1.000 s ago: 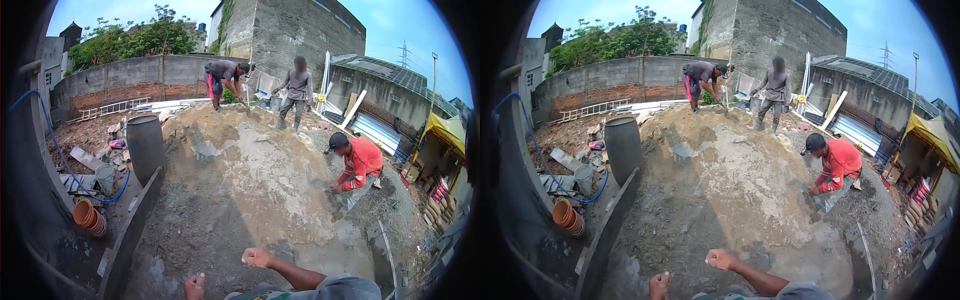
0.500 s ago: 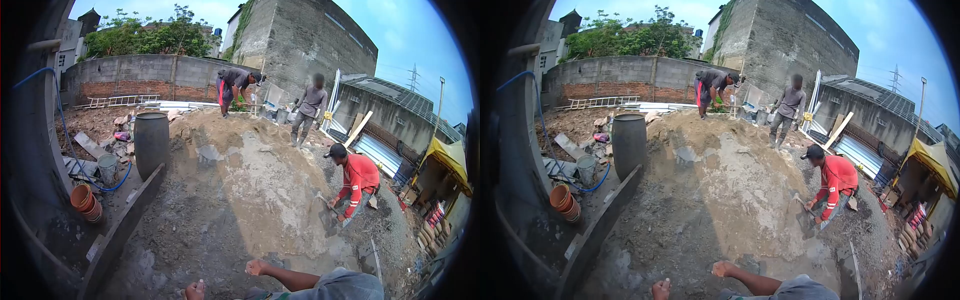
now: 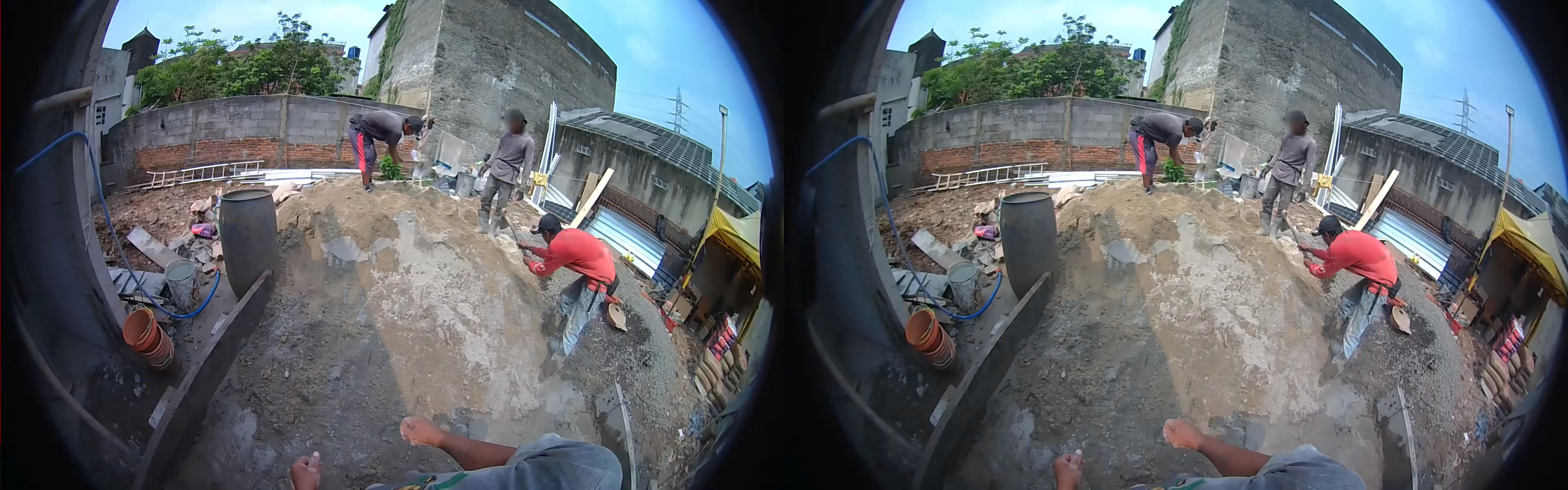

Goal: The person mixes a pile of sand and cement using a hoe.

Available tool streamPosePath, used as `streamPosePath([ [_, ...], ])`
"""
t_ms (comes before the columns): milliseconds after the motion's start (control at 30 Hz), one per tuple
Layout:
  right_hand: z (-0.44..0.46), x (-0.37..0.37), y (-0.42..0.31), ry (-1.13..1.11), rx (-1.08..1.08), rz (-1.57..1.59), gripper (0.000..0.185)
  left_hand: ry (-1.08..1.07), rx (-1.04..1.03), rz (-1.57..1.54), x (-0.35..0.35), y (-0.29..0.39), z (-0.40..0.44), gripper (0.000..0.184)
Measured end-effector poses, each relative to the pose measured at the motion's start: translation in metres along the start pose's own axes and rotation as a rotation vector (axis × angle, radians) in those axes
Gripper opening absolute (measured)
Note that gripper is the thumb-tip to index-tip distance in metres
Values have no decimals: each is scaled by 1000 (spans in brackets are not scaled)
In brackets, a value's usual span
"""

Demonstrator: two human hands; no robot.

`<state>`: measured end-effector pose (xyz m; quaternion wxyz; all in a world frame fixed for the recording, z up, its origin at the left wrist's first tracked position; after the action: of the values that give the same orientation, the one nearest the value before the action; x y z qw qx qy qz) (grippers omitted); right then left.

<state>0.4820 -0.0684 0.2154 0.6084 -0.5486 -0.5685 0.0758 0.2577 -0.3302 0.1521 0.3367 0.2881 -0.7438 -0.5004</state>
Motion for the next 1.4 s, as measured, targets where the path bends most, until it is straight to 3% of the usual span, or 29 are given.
streamPosePath([
  [100, 0, 1, 7, -6, -67, 167, 13, 48, -29, 83, -6, -19, 11, 34],
  [233, -13, 19, 22, 28, -28, 16, 16, 64, -39, 108, -32, 15, -17, 34],
  [333, -34, 28, 63, 36, -96, 125, 16, 30, -81, 144, -63, 36, -39, 38],
  [367, -50, 39, 64, 28, -162, 111, 16, 12, -66, 86, -77, 12, -31, 40],
  [433, -65, 38, 109, 119, -108, 89, 16, -45, -21, 9, -102, 29, -54, 40],
  [467, -78, 39, 127, 109, -199, 131, 16, -81, 15, 7, -113, 35, -67, 40],
  [533, -94, 34, 169, 118, -128, -10, 21, -142, 46, 78, -133, 35, -86, 39],
  [633, -144, 18, 240, 197, -482, 310, 23, -218, 21, 251, -157, 32, -104, 39],
  [800, -194, -3, 304, 75, -617, 318, 18, -195, -1, 313, -167, 64, -122, 42],
  [933, -208, 21, 275, 115, -690, 456, 18, -178, 14, 360, -174, 48, -122, 42],
  [1100, -206, 31, 267, 128, -654, 399, 19, -86, 57, 417, -166, 36, -120, 40],
  [1367, -189, 21, 236, 87, -742, 334, 19, 217, -86, 484, -46, 13, -41, 28],
  [1400, -185, 16, 231, 80, -742, 308, 19, 272, -110, 690, -30, 32, -31, 28],
])
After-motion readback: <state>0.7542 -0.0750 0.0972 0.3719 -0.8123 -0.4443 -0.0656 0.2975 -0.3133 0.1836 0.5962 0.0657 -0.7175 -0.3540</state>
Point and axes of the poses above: each hand's wrist, its own z-axis towards the middle knuckle, its own x-axis out of the back of the hand, y = z × x, the point moved 6 cm from there along z, towards the middle knuckle
